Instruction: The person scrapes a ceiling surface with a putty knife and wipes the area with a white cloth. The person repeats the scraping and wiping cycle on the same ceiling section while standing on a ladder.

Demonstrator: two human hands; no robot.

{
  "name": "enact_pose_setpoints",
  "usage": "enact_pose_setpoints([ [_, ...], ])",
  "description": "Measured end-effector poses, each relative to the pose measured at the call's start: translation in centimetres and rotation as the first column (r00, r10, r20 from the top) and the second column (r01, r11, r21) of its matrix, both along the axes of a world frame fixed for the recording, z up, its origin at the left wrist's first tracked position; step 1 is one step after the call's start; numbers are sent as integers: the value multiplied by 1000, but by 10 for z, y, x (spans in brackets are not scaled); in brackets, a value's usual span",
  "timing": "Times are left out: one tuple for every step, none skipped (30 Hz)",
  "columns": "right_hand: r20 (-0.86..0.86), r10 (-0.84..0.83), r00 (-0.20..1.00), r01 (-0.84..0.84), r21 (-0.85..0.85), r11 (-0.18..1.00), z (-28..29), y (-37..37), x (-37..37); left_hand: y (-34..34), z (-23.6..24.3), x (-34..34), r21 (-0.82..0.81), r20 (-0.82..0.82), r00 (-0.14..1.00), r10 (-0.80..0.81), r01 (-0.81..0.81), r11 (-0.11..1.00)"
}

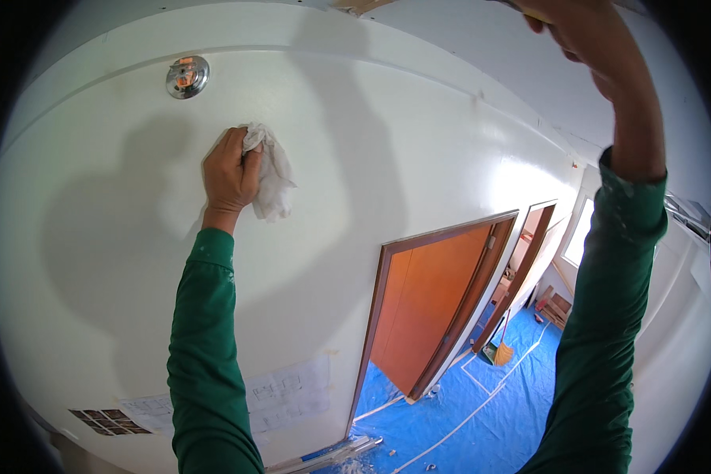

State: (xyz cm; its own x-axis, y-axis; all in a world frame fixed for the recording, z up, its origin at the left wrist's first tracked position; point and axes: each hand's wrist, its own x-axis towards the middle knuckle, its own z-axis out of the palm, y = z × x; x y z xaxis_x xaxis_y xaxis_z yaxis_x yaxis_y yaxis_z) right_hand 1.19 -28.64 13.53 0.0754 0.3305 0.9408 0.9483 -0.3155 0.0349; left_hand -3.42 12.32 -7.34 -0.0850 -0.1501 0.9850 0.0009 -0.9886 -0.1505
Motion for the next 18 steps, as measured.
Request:
enact_pose_setpoints([
  [1,11,1000,-11,-1,1000,1,0,2,0,1,0,6,9,1000,9,-9,1000],
  [2,22,1000,-22,-3,1000,0,2,2,0,0,0,13,9,1000,16,-16,1000],
  [4,33,999,-33,-4,999,0,3,4,0,0,0,18,2,1000,20,-20,1000],
  [-3,46,999,-46,8,999,0,6,5,0,0,0,12,-6,1000,15,-15,1000],
  [31,30,999,-31,20,999,-2,7,7,1,0,0,4,-8,1000,14,-14,1000],
  [66,14,998,-16,34,999,-4,7,8,1,0,0,-3,-14,1000,10,-10,1000],
  [100,-4,995,-1,49,999,-6,9,9,1,-1,1,-5,-11,1000,11,-11,1000],
  [176,-44,983,30,80,996,-10,8,9,1,0,1,-5,-3,1000,13,-13,1000],
  [203,-49,978,32,88,996,-11,11,7,1,-1,1,-12,-5,1000,17,-17,1000],
  [230,-55,972,33,97,995,-11,12,7,1,-1,0,0,0,1000,20,-20,1000],
  [213,-27,977,9,85,996,-10,17,5,1,-1,0,9,0,1000,22,-22,1000],
  [117,-29,993,20,75,997,-3,22,7,1,-1,0,1,-7,1000,15,-15,1000],
  [22,-35,999,34,66,997,1,29,2,1,-2,1,5,-17,1000,24,-24,1000],
  [38,-8,999,7,19,1000,2,25,0,1,-2,0,-4,-17,999,31,-31,1000],
  [85,-6,996,3,31,1000,-1,23,-4,1,-1,0,-9,-15,999,40,-40,999],
  [132,-5,991,-1,43,999,-5,18,-7,1,-2,1,-17,-21,999,32,-33,999],
  [218,-34,975,9,112,994,-13,20,-4,1,-2,1,-25,-15,999,28,-29,999],
  [160,4,987,-15,62,998,-13,13,-10,1,-1,1,-41,-13,1000,27,-27,999],
])
